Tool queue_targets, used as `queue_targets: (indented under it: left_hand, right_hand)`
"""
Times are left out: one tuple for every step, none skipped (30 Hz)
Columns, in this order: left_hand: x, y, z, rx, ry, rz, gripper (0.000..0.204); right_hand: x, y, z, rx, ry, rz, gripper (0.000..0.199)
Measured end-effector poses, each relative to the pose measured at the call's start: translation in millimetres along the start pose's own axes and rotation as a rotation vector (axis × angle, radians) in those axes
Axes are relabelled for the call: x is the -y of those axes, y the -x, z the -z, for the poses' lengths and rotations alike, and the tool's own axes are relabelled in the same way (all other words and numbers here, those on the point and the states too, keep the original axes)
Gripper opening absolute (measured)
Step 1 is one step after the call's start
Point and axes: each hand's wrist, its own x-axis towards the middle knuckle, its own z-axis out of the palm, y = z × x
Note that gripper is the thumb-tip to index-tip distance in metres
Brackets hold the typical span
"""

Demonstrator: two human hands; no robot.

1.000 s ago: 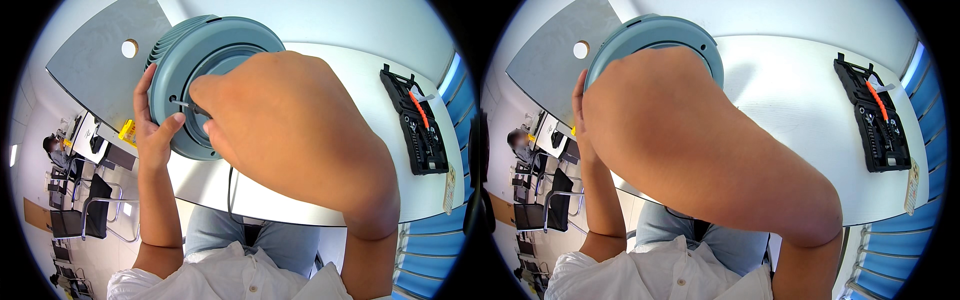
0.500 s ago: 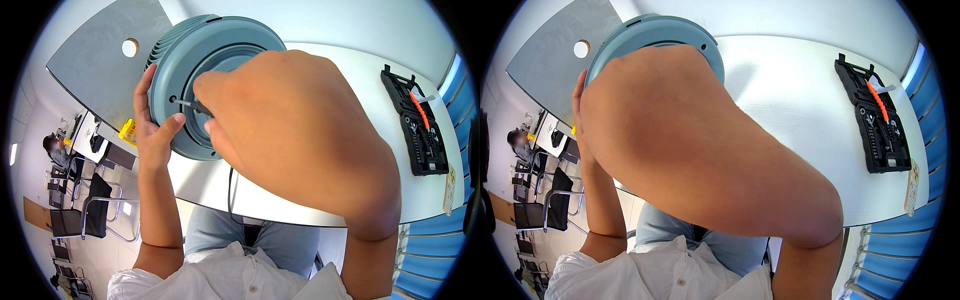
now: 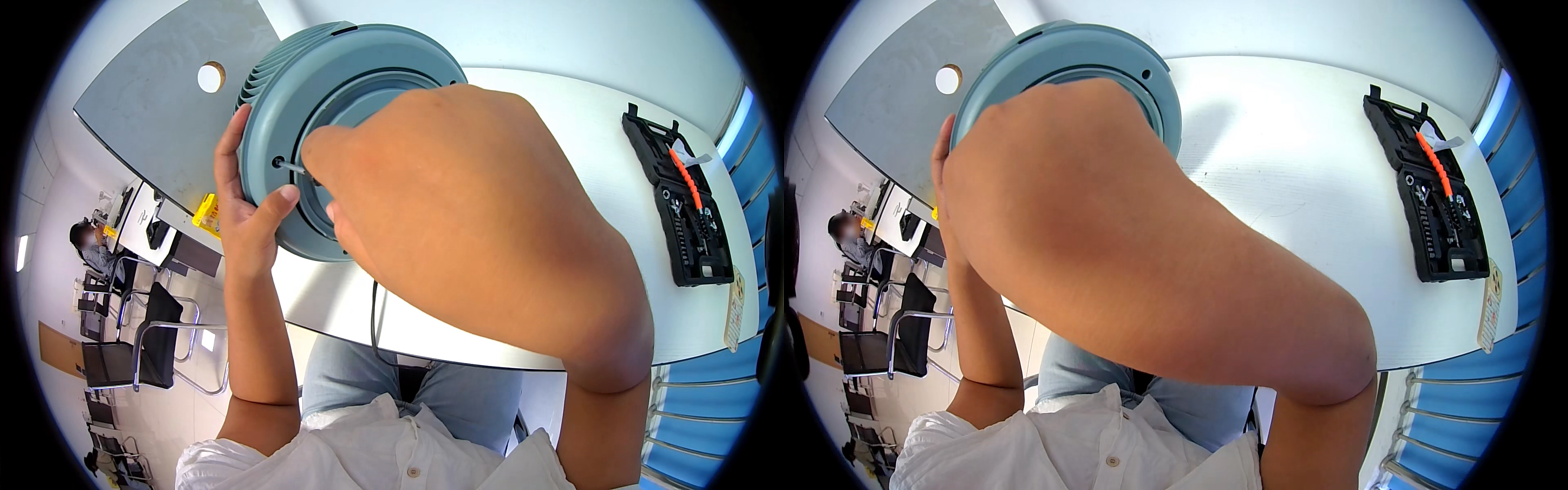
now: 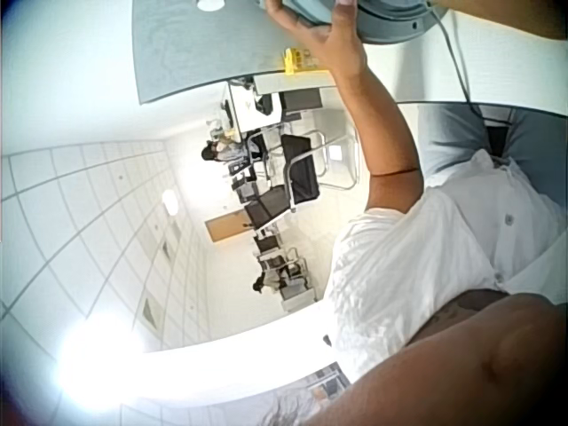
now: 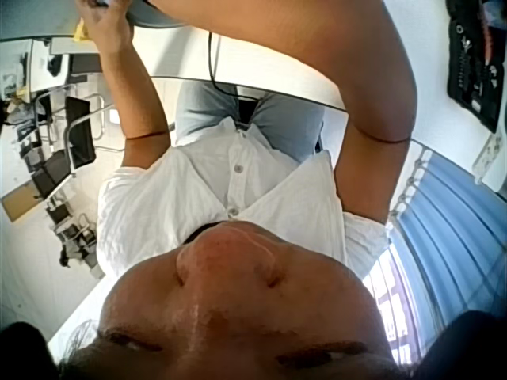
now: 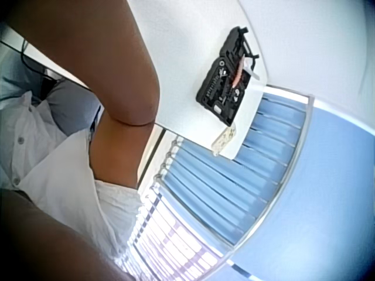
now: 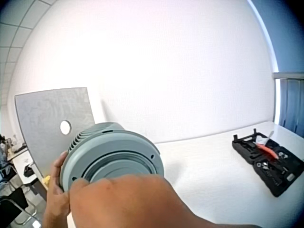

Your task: The person assembles a light-blue desk fan by hand, using a screwdriver to tighten screws on the base and then attaching the fan head. The person rotates the fan to access different screw locations and secures the components together.

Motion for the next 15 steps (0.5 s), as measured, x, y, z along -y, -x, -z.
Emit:
queue_targets:
  left_hand:
    - [0.0,0.2,-0.1,-0.002,0.001,0.003,0.090]
    - [0.1,0.0,0.7,0.002,-0.031,-0.008,0.090]
    - [0.5,-0.4,2.4,0.007,-0.064,-0.019,0.090]
    - [1.0,-0.8,3.0,0.010,-0.083,-0.027,0.091]
    - [1.6,-1.1,3.7,0.014,-0.101,-0.035,0.091]
    - [2.3,-1.4,4.0,0.016,-0.106,-0.040,0.091]
    - [2.7,-1.5,4.2,0.017,-0.102,-0.043,0.091]
    - [3.1,-1.7,4.3,0.018,-0.098,-0.046,0.091]
    - [3.7,-1.8,4.3,0.018,-0.084,-0.045,0.091]
    - [4.9,-1.9,4.8,0.019,-0.064,-0.039,0.091]
    - [6.1,-2.0,5.1,0.021,-0.043,-0.032,0.091]
    - [7.4,-2.3,6.0,0.025,-0.014,-0.021,0.091]
    - [7.5,-1.9,6.3,0.021,-0.002,-0.009,0.091]
    - [7.5,-1.5,6.5,0.016,0.010,0.004,0.091]
    - [5.5,-0.5,5.1,0.005,0.009,0.017,0.091]
  right_hand:
    - [-1.3,1.2,-3.3,0.019,0.067,0.022,0.010]
    - [-2.7,4.2,-4.4,0.018,0.135,0.077,0.010]
    - [-2.9,4.8,-4.6,0.020,0.164,0.098,0.009]
    - [-3.2,5.4,-4.5,0.022,0.194,0.118,0.009]
    - [-2.7,4.6,-3.9,0.028,0.187,0.106,0.009]
    - [-2.8,4.7,-4.3,0.022,0.192,0.103,0.010]
    - [-2.6,4.9,-4.4,0.015,0.199,0.102,0.010]
    - [-2.8,6.2,-5.9,-0.004,0.219,0.111,0.010]
    - [-2.0,6.4,-5.5,-0.001,0.213,0.098,0.010]
    - [-1.2,6.8,-5.9,0.002,0.206,0.086,0.010]
    - [1.4,5.5,-4.3,0.026,0.173,0.052,0.009]
    - [3.8,4.5,-3.1,0.044,0.155,0.029,0.009]
    - [5.8,3.2,-2.8,0.063,0.134,0.007,0.009]
    - [7.5,2.2,-2.8,0.075,0.128,-0.004,0.008]
    - [8.2,1.3,-2.6,0.088,0.125,-0.011,0.008]
